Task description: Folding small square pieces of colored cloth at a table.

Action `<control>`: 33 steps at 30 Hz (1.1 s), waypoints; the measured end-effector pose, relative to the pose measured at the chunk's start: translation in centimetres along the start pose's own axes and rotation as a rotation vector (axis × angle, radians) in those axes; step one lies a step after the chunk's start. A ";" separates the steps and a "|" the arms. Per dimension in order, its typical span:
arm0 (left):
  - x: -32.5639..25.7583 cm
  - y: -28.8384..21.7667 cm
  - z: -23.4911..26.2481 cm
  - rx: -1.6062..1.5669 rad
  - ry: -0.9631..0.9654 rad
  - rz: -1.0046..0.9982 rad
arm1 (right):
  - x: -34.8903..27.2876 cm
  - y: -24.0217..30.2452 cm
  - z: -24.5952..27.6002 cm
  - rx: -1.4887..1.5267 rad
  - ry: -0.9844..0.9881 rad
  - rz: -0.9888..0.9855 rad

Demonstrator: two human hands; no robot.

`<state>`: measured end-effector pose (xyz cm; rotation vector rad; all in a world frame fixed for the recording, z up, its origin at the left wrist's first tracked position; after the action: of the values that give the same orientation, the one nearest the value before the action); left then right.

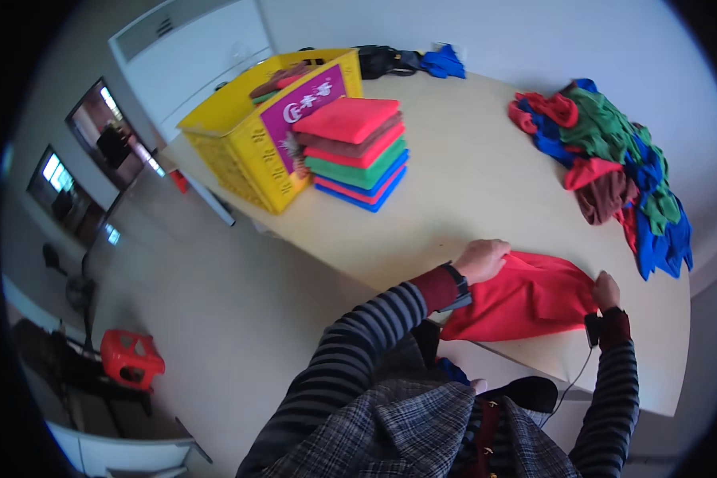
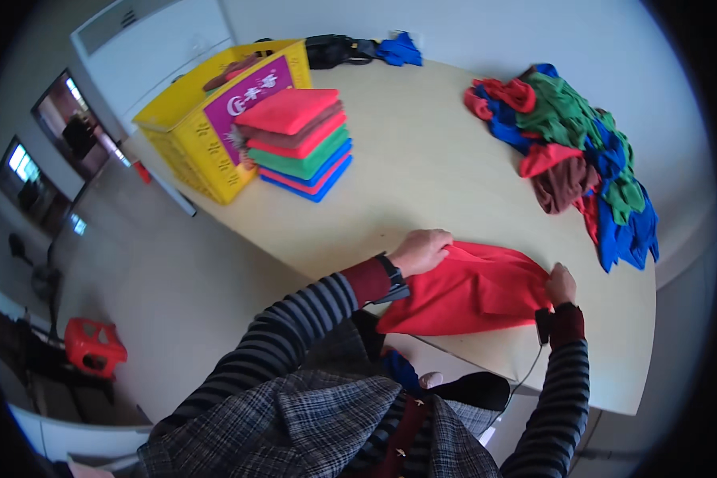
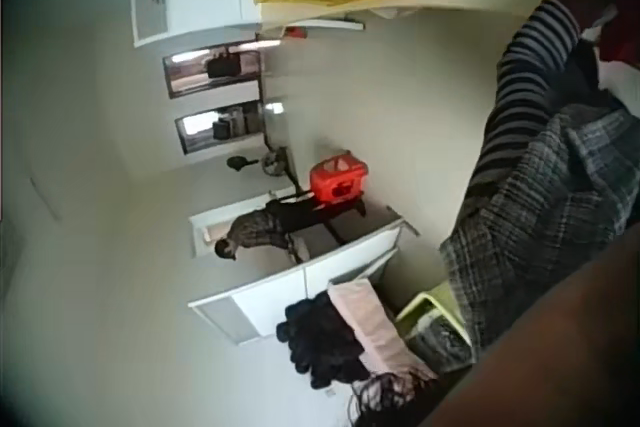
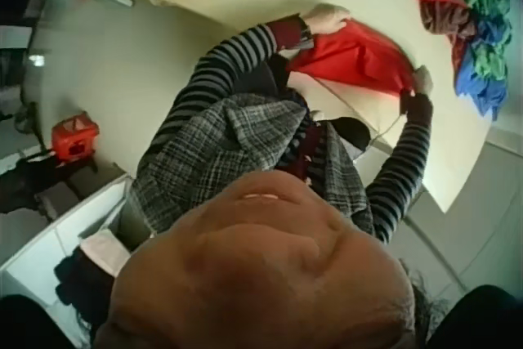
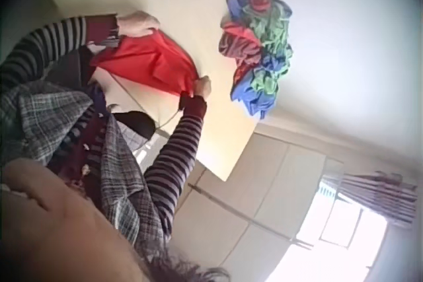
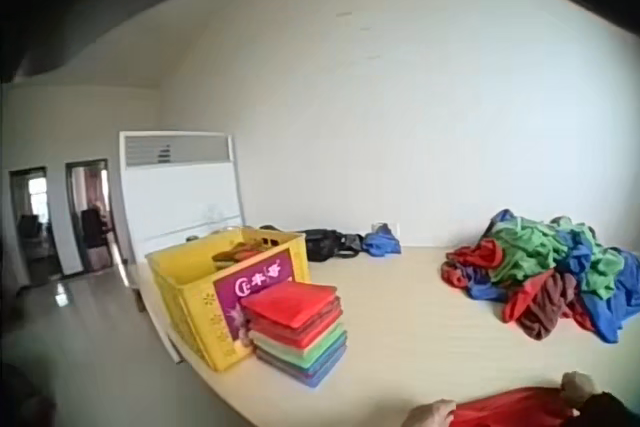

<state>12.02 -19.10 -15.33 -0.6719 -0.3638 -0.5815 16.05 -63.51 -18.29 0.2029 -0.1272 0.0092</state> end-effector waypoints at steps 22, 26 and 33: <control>-0.8 -2.3 10.7 -0.068 -0.191 0.068 | -6.0 2.9 8.6 0.620 0.078 0.132; 1.7 -3.3 16.1 -0.305 -0.182 0.036 | -7.8 6.5 17.6 0.653 -0.102 0.296; 7.3 -2.9 21.9 -0.452 -0.062 0.135 | -3.7 11.5 24.2 0.264 -0.237 0.471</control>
<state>13.10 -9.04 5.69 -1.1422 -0.2416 -0.5179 9.06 -57.10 7.08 0.4337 -0.4085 0.4743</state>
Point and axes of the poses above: each hand's wrist, its own x-axis towards the middle knuckle, its own z-axis out of the back of the hand, y = z × x, the point moved 1 cm from there along x, towards the middle knuckle, and after that the axes turned 6 degrees about x, right-handed, at the moved point
